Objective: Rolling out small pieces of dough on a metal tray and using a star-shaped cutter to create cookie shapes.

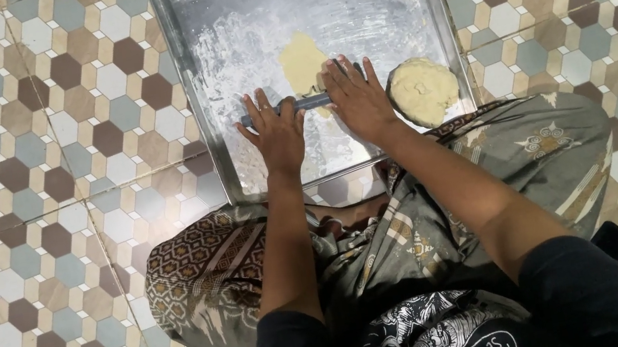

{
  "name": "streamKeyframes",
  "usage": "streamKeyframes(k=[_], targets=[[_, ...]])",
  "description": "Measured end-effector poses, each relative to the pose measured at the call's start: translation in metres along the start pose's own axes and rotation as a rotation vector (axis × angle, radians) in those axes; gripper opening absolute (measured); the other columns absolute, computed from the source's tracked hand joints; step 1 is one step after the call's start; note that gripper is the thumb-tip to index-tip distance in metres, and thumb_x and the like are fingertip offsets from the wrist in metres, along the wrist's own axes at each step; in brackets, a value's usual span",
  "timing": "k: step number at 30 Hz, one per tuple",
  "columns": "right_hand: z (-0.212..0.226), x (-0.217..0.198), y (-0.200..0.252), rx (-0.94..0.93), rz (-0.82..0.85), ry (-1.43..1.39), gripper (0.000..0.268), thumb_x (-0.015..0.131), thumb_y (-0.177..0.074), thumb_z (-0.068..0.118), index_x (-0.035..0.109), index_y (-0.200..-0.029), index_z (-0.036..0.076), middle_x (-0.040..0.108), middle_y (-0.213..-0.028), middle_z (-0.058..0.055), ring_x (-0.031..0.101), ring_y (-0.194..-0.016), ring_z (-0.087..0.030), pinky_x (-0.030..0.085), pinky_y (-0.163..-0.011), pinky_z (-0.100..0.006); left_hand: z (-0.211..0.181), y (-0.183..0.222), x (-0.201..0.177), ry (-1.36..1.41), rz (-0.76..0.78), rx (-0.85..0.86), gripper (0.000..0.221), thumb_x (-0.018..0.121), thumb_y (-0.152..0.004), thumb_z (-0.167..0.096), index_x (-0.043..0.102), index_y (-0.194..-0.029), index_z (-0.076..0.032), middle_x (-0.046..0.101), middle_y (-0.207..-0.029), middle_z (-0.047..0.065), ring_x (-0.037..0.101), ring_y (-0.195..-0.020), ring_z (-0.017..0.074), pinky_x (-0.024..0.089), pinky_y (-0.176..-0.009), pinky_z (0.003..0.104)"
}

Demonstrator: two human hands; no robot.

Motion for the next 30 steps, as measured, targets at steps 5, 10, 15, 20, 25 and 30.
streamKeyframes(k=[5, 10, 15, 20, 25, 30], targets=[[-0.004, 0.007, -0.002, -0.013, -0.078, 0.133, 0.058, 0.04, -0.112, 0.043, 0.036, -0.158, 0.007, 0.031, -0.169, -0.017, 0.019, -0.159, -0.034, 0.004, -0.126, -0.061, 0.001, -0.006, 0.002, -0.07, -0.064, 0.111, 0.031, 0.063, -0.101, -0.047, 0.06, -0.121, -0.023, 0.048, -0.154, 0.021, 0.026, -0.155, 0.0388, 0.015, -0.113, 0.077], [-0.023, 0.006, 0.003, -0.174, -0.51, 0.083, 0.034, 0.053, -0.11, 0.039, 0.057, -0.119, 0.006, 0.054, -0.15, -0.023, 0.042, -0.147, -0.041, 0.017, -0.118, -0.071, -0.007, -0.034, -0.058, 0.018, -0.447, 0.36, 0.022, 0.058, -0.106, -0.033, 0.059, -0.099, -0.013, 0.061, -0.109, 0.013, 0.058, -0.118, 0.0346, 0.028, -0.103, 0.068], [-0.032, -0.008, 0.021, -0.246, -0.6, 0.035, 0.052, 0.057, -0.105, 0.047, 0.058, -0.134, 0.004, 0.055, -0.15, -0.022, 0.045, -0.146, -0.039, 0.016, -0.117, -0.073, 0.003, -0.04, -0.087, 0.071, -0.52, 0.431, 0.019, 0.059, -0.107, -0.029, 0.063, -0.107, -0.01, 0.059, -0.097, 0.007, 0.065, -0.104, 0.03, 0.045, -0.095, 0.057], [-0.023, 0.0, 0.067, -0.174, -0.562, -0.232, 0.042, 0.062, -0.103, 0.032, 0.056, -0.136, 0.007, 0.061, -0.132, -0.015, 0.056, -0.129, -0.037, 0.03, -0.113, -0.066, 0.029, -0.012, -0.069, 0.002, 0.179, 0.443, 0.024, 0.071, -0.089, -0.011, 0.067, -0.113, -0.011, 0.064, -0.093, 0.005, 0.071, -0.089, 0.0272, 0.058, -0.075, 0.046], [-0.002, 0.009, 0.063, -0.277, -0.331, -0.225, 0.039, 0.068, -0.096, 0.038, 0.066, -0.124, 0.011, 0.067, -0.122, -0.009, 0.062, -0.119, -0.03, 0.038, -0.111, -0.054, 0.024, 0.004, -0.043, -0.168, 0.471, 0.504, 0.025, 0.075, -0.087, -0.021, 0.07, -0.111, -0.016, 0.067, -0.099, 0.004, 0.071, -0.097, 0.0238, 0.055, -0.086, 0.045], [0.011, 0.007, 0.056, -0.348, -0.256, -0.167, 0.029, 0.075, -0.087, 0.036, 0.071, -0.106, 0.015, 0.066, -0.104, -0.003, 0.062, -0.103, -0.025, 0.043, -0.102, -0.046, 0.019, 0.007, -0.026, -0.282, 0.426, 0.638, 0.023, 0.077, -0.086, -0.02, 0.067, -0.107, -0.016, 0.065, -0.097, 0.002, 0.068, -0.095, 0.0198, 0.054, -0.088, 0.044]])
Point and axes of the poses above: each hand's wrist, its own y-axis away from the middle knuckle, its own x-axis out of the palm, z = x × y, the point moved 1 cm from there along -y, towards the middle knuckle
